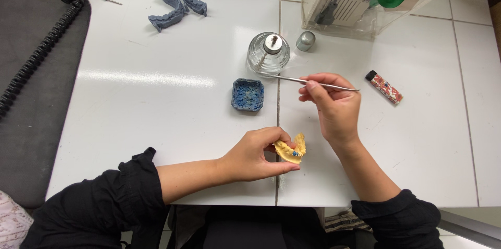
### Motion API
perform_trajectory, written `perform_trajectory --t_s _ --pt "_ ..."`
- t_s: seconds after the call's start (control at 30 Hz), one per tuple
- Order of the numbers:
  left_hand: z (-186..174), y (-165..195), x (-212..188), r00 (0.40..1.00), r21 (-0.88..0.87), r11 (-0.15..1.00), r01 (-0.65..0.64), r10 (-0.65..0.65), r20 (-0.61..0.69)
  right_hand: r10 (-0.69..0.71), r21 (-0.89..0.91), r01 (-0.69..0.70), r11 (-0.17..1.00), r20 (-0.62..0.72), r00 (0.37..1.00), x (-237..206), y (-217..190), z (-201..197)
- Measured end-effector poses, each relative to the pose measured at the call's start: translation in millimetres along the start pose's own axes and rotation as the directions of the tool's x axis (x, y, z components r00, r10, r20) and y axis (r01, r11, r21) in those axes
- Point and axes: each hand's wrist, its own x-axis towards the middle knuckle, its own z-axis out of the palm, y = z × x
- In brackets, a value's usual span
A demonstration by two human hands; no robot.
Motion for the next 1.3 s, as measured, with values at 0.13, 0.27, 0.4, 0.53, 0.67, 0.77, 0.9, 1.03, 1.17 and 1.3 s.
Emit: perform_trajectory --t_s 0.13,0.27,0.4,0.53,0.67,0.77,0.9,1.03,1.17,1.3 --pt "1.4 -0.4 -0.4 0.999 0.024 0.999 -0.028 0.027 0.017 0.102 -0.151 -0.095 0.984 0.045 0.994 -0.5 6.2 9.5" --pt "2.2 -1.7 0.1 1.0 0.034 0.999 -0.028 0.028 0.012 0.163 -0.213 -0.14 0.967 0.095 0.982 0.2 12.6 17.1" --pt "2.6 -1.5 0.4 1.0 0.046 0.999 -0.02 0.019 0.012 0.175 -0.228 -0.141 0.963 0.14 0.974 0.3 14.5 18.1" --pt "2.5 -0.9 1.0 1.0 0.037 0.999 -0.017 0.017 0.012 0.195 -0.229 -0.166 0.959 0.107 0.975 1.3 15.1 19.0" --pt "2.4 -0.4 1.1 1.0 0.03 1.0 -0.01 0.01 0.014 0.221 -0.245 -0.195 0.95 0.084 0.972 2.4 14.3 20.1" --pt "2.6 -0.6 0.6 1.0 0.02 1.0 -0.007 0.007 0.007 0.231 -0.228 -0.208 0.951 0.079 0.97 3.6 13.9 21.5" --pt "2.7 -1.6 0.5 1.0 0.02 1.0 0.006 -0.006 0.003 0.238 -0.23 -0.217 0.949 0.068 0.969 6.0 14.3 23.9" --pt "2.1 -3.3 1.6 1.0 0.03 1.0 0.001 0.0 -0.006 0.256 -0.202 -0.239 0.95 0.059 0.965 7.9 16.5 24.9" --pt "0.7 -5.1 2.5 1.0 0.027 1.0 0.001 -0.001 -0.015 0.261 -0.213 -0.243 0.946 0.058 0.964 10.2 22.2 24.0" --pt "0.5 -5.8 3.5 1.0 0.034 0.999 0.009 -0.008 -0.017 0.312 -0.12 -0.302 0.946 0.075 0.947 15.8 27.8 17.5"
